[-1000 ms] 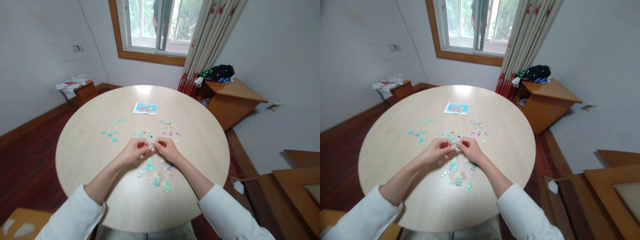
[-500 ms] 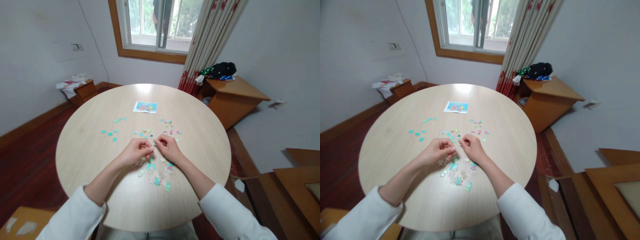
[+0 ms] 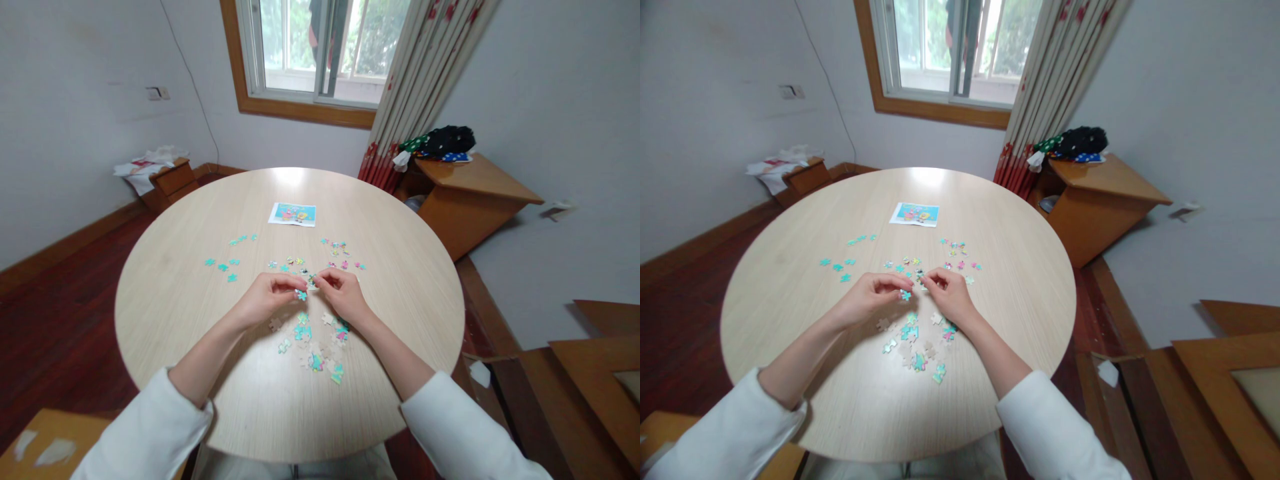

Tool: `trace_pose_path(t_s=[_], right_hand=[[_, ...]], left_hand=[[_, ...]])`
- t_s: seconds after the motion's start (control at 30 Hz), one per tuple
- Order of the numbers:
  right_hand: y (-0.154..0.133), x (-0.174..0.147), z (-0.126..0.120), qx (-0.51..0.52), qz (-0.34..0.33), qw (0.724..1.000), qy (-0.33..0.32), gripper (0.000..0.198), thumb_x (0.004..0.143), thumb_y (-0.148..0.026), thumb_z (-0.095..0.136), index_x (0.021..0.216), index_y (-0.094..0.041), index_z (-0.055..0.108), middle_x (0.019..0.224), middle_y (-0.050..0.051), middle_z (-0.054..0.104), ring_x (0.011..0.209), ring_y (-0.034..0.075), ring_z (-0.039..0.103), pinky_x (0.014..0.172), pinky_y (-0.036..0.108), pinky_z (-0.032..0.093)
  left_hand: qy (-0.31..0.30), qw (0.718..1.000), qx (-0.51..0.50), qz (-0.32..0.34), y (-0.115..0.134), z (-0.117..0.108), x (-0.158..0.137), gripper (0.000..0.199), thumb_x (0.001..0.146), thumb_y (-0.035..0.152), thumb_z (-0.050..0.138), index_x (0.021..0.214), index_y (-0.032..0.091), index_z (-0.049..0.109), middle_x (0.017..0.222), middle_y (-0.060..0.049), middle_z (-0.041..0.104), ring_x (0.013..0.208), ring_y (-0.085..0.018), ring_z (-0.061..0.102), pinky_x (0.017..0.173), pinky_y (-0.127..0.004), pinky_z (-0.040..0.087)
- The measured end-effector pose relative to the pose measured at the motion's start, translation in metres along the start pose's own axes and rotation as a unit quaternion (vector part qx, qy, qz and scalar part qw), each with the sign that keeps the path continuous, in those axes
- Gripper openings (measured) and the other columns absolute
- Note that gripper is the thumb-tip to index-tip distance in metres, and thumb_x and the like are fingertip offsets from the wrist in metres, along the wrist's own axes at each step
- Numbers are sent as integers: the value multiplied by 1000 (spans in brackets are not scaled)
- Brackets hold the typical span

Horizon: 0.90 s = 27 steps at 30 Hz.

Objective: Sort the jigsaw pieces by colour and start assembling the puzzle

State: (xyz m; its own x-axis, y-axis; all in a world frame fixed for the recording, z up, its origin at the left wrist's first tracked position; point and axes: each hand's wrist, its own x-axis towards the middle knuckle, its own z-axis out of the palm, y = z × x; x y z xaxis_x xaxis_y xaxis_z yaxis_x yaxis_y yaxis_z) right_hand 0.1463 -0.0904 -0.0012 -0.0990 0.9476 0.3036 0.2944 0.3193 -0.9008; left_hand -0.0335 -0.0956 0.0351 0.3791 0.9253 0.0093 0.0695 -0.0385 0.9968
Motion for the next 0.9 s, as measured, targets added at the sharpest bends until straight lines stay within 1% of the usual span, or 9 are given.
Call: trace_pose_path(t_s=[0.17, 0.4, 0.53, 0.63, 0.73, 0.8, 0.83, 0.9], right_hand=[[1, 1, -1, 11, 18, 1000, -5, 24, 77, -38, 58, 66, -17, 61, 63, 1, 61, 59, 12, 51, 57, 26, 41], [6, 3, -4, 71, 61, 996, -8, 27, 76, -41, 58, 68, -16, 63, 62, 2, 61, 59, 13, 54, 58, 27, 43], [8, 4, -4, 93, 81, 992, -3, 27, 74, -42, 59, 72, -15, 65, 63, 2, 62, 59, 13, 56, 60, 28, 45], [11, 7, -8, 100, 88, 991, 17, 29, 71, -41, 63, 82, -15, 69, 73, 5, 66, 65, 14, 59, 62, 29, 47], [17, 11, -18, 97, 91, 990, 58, 34, 70, -39, 63, 93, -16, 69, 80, 6, 68, 70, 15, 61, 66, 31, 48], [22, 15, -27, 81, 89, 988, 95, 33, 71, -37, 61, 95, -15, 68, 81, 6, 68, 71, 15, 61, 67, 31, 48], [25, 17, -30, 68, 87, 988, 111, 32, 71, -35, 60, 94, -15, 68, 82, 6, 68, 71, 15, 60, 66, 30, 48], [29, 21, -33, 38, 82, 989, 117, 28, 72, -31, 57, 91, -14, 68, 82, 7, 69, 69, 14, 60, 65, 30, 47]], left_hand=[[21, 997, -52, -57, -5, -2, 2, 19, 60, 6, 67, 72, 18, 74, 91, -10, 71, 83, -17, 64, 76, -30, 49], [40, 993, -65, -88, -9, -3, 3, 19, 58, 10, 73, 76, 16, 74, 95, -12, 70, 82, -17, 64, 77, -30, 49], [57, 988, -90, -111, -9, -3, 4, 17, 60, 12, 73, 77, 14, 73, 88, -11, 71, 77, -15, 63, 76, -29, 49], [71, 981, -134, -121, -9, -5, 4, 15, 62, 18, 74, 75, 12, 71, 76, -9, 70, 71, -14, 63, 73, -30, 50], [95, 976, -171, -100, -8, -10, 6, 17, 61, 23, 75, 70, 10, 67, 69, -6, 66, 63, -12, 60, 66, -27, 50], [125, 969, -197, -85, -7, -15, 7, 21, 59, 25, 77, 69, 11, 64, 64, -3, 63, 54, -9, 56, 56, -23, 48], [142, 964, -208, -80, -6, -18, 8, 23, 58, 26, 77, 69, 11, 62, 61, -1, 61, 50, -7, 53, 51, -21, 45], [172, 956, -224, -77, -6, -24, 9, 26, 58, 27, 77, 71, 12, 60, 53, 4, 54, 42, -4, 45, 41, -16, 37]])
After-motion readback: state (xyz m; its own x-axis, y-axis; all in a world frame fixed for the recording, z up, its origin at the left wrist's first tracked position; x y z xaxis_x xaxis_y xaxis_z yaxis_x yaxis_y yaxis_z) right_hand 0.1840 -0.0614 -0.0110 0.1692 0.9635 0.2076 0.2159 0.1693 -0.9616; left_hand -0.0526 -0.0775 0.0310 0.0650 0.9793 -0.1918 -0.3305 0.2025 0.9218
